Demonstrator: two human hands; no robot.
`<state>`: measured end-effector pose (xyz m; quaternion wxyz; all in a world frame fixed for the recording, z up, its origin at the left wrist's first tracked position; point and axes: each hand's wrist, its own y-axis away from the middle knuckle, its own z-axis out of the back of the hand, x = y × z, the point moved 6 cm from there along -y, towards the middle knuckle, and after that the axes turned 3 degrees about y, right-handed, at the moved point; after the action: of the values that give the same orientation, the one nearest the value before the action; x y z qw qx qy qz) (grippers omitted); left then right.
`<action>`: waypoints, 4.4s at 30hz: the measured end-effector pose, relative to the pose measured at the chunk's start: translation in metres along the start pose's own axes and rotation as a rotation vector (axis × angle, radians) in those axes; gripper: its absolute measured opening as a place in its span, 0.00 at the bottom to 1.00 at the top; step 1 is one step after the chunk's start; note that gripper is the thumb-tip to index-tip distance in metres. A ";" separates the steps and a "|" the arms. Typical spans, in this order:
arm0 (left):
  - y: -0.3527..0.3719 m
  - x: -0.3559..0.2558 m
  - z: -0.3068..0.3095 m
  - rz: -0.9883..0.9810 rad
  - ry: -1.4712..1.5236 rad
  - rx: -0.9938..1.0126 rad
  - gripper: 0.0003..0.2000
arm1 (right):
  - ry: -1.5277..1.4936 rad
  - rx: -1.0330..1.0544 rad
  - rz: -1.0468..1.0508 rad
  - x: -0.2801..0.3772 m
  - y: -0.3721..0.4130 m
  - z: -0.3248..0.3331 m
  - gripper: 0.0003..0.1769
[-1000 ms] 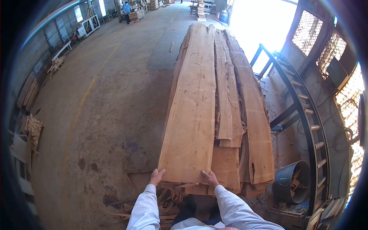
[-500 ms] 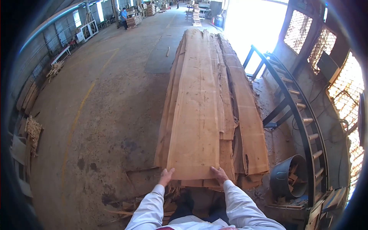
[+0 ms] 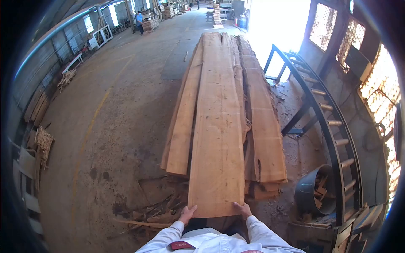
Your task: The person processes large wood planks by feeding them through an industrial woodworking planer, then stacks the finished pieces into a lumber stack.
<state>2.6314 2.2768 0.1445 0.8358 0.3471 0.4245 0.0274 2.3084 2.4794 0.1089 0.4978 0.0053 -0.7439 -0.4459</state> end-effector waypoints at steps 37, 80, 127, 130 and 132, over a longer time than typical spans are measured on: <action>0.119 0.059 -0.210 -0.002 0.089 0.053 0.40 | 0.203 -0.081 0.054 -0.038 0.068 0.208 0.32; 0.147 0.199 0.158 0.133 -0.076 -0.160 0.40 | 0.210 -0.025 -0.134 -0.200 0.189 -0.152 0.31; 0.110 0.207 0.166 0.022 -0.306 -0.314 0.38 | 0.408 -0.486 0.040 -0.170 0.171 -0.166 0.34; 0.118 0.199 0.195 0.058 -0.270 -0.105 0.40 | 0.454 -0.482 0.064 -0.170 0.183 -0.176 0.35; 0.126 0.193 0.238 -0.033 -0.227 -0.059 0.41 | 0.305 -0.429 0.083 -0.166 0.196 -0.212 0.36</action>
<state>2.9592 2.3056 0.1820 0.8886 0.3162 0.3319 -0.0136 2.6358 2.5326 0.1399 0.6119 -0.0639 -0.5481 -0.5666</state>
